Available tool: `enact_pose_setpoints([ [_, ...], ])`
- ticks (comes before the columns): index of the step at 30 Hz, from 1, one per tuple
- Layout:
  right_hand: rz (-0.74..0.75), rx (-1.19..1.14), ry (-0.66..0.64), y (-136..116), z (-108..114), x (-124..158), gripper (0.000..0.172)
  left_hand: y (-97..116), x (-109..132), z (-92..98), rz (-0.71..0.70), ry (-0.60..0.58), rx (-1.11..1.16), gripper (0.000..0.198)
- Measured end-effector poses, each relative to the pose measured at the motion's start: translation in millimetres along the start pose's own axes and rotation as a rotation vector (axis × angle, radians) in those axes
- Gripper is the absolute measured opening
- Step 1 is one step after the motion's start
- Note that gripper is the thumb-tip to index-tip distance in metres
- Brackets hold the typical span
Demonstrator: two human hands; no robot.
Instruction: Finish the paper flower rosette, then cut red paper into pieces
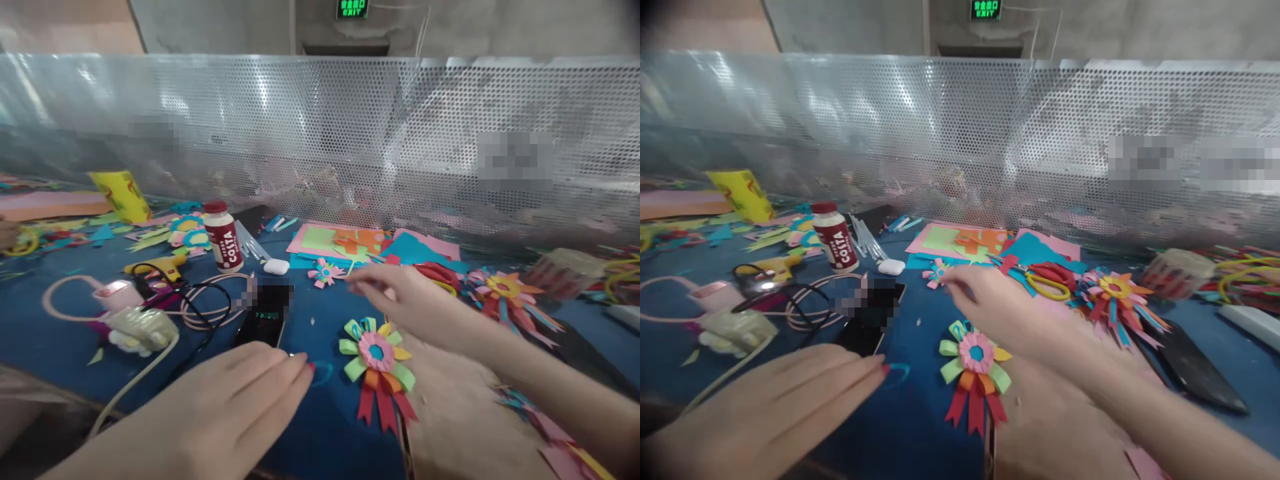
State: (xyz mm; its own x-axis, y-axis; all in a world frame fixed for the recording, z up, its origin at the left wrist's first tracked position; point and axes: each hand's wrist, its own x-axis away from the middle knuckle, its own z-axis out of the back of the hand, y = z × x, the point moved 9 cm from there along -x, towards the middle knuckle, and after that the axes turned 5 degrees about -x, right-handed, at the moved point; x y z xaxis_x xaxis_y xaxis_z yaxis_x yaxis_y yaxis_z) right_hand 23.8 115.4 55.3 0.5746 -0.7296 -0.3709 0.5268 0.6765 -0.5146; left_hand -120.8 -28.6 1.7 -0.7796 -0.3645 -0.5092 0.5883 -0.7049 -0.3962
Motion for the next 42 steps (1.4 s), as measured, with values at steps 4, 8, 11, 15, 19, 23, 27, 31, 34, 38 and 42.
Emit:
enact_pose_setpoints([
  [4,0.109,0.276,0.067,21,-24,74,0.015,11,-61,-29.0,-0.154,0.048,0.075,0.026],
  [8,0.195,0.291,0.122,22,-45,95,0.016,17,-82,-48.0,-0.167,0.027,0.075,0.025],
  [11,0.217,0.271,0.131,23,-53,95,0.016,19,-82,-57.9,-0.167,-0.02,0.073,0.025],
  [15,0.224,0.291,0.144,26,-60,93,0.019,16,-81,-63.1,-0.16,-0.034,0.06,0.023],
  [19,0.234,0.358,0.141,25,-66,91,0.021,15,-82,-66.6,-0.16,-0.056,0.062,0.023],
  [23,0.256,0.39,0.105,22,-70,88,0.017,15,-83,-67.5,-0.164,-0.059,0.079,0.023],
  [27,0.236,0.328,0.122,24,-67,86,0.017,14,-83,-67.1,-0.166,-0.048,0.089,0.022],
  [31,0.13,0.253,0.088,41,-71,87,0.017,15,-84,-68.6,-0.181,-0.049,0.088,0.021],
  [34,0.117,0.25,0.034,49,-77,91,0.015,15,-85,-70.8,-0.19,-0.059,0.075,0.02],
  [38,0.129,0.247,0.046,48,-74,94,0.016,15,-88,-71.1,-0.192,-0.054,0.069,0.018],
  [42,0.128,0.238,0.043,45,-70,93,0.017,15,-88,-70.2,-0.194,-0.038,0.079,0.019],
])
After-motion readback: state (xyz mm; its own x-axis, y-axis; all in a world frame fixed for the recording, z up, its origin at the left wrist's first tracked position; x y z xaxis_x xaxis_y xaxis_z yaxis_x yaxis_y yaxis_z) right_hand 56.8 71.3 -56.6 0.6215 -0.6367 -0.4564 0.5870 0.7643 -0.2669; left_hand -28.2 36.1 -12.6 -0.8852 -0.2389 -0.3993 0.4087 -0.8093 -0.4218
